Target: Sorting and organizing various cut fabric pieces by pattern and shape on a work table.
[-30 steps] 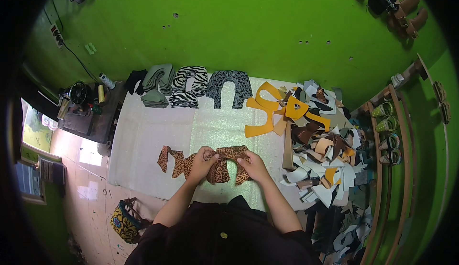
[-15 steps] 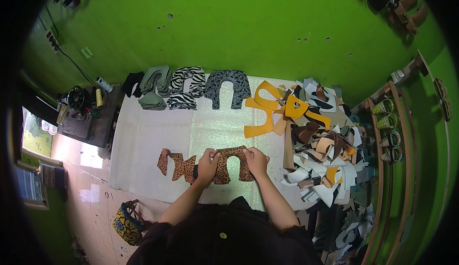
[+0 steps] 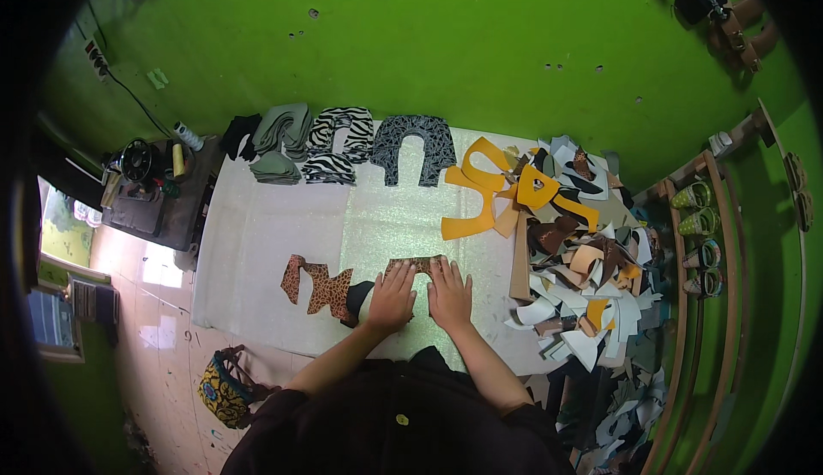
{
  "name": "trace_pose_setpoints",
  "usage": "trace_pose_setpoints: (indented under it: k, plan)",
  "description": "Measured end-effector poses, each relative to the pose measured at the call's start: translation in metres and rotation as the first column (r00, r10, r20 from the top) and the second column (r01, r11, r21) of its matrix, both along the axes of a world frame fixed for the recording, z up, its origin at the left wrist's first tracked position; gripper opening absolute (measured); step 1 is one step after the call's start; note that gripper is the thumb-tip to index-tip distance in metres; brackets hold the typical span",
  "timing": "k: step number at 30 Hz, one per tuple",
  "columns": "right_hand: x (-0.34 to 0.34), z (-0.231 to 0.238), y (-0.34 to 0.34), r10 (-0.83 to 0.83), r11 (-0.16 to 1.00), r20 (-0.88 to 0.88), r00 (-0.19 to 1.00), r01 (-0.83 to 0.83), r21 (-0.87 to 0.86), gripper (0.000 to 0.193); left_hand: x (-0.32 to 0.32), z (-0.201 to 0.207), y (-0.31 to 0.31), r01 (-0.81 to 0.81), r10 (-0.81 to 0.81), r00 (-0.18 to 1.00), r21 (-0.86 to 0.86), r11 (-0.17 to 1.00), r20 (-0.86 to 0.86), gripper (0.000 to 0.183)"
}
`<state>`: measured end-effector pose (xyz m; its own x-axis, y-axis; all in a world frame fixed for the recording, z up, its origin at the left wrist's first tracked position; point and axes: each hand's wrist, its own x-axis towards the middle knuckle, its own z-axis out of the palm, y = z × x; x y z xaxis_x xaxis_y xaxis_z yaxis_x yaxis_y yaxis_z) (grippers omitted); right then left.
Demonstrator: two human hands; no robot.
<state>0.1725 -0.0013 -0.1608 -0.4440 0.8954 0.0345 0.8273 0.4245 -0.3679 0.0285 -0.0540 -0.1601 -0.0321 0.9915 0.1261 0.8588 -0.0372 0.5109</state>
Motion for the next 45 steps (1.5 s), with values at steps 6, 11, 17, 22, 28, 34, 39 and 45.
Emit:
trace_pose_setpoints:
  k: [6, 11, 17, 22, 28, 34, 39, 45]
  plan:
    - [-0.001, 0.001, 0.000, -0.012, 0.999, 0.069, 0.998, 0.014, -0.035, 0.049, -0.008, 0.011, -0.005, -0.048, 0.051, 0.998, -0.064, 0.997, 0.046, 0.048]
    - [-0.007, 0.014, -0.005, -0.065, 0.996, 0.007, 0.998, 0.065, -0.057, 0.048, -0.061, 0.018, -0.030, -0.535, 0.531, 0.842, 0.021, 0.845, 0.093, 0.039]
    - [-0.021, 0.039, -0.011, 0.002, 1.000, -0.219, 0.976, 0.004, 0.027, 0.038, -0.102, 0.038, -0.065, -0.157, 0.166, 0.978, -0.073, 0.985, 0.127, 0.032]
    - [-0.032, 0.048, -0.016, 0.050, 0.999, -0.277, 0.960, -0.050, 0.007, 0.036, -0.110, 0.048, -0.077, -0.007, 0.001, 0.999, -0.126, 0.992, -0.043, 0.028]
    - [-0.035, 0.084, -0.012, 0.141, 0.990, -0.425, 0.894, -0.128, 0.060, 0.031, -0.103, 0.101, -0.057, 0.059, -0.046, 0.977, -0.059, 0.996, 0.209, 0.020]
    - [-0.036, 0.124, 0.003, 0.241, 0.969, -0.575, 0.782, -0.231, 0.093, 0.029, -0.095, 0.161, -0.044, 0.209, -0.237, 0.958, 0.173, 0.963, 0.163, 0.023]
    - [-0.047, 0.159, 0.005, 0.322, 0.873, -0.713, 0.623, -0.486, -0.031, 0.029, -0.084, 0.189, -0.040, 0.377, -0.405, 0.911, 0.240, 0.894, 0.077, 0.024]
    - [-0.029, 0.140, 0.018, 0.251, 0.310, -0.766, 0.592, -0.799, -0.515, 0.028, -0.075, 0.174, -0.035, 0.351, -0.408, 0.879, 0.243, 0.904, 0.248, 0.026]
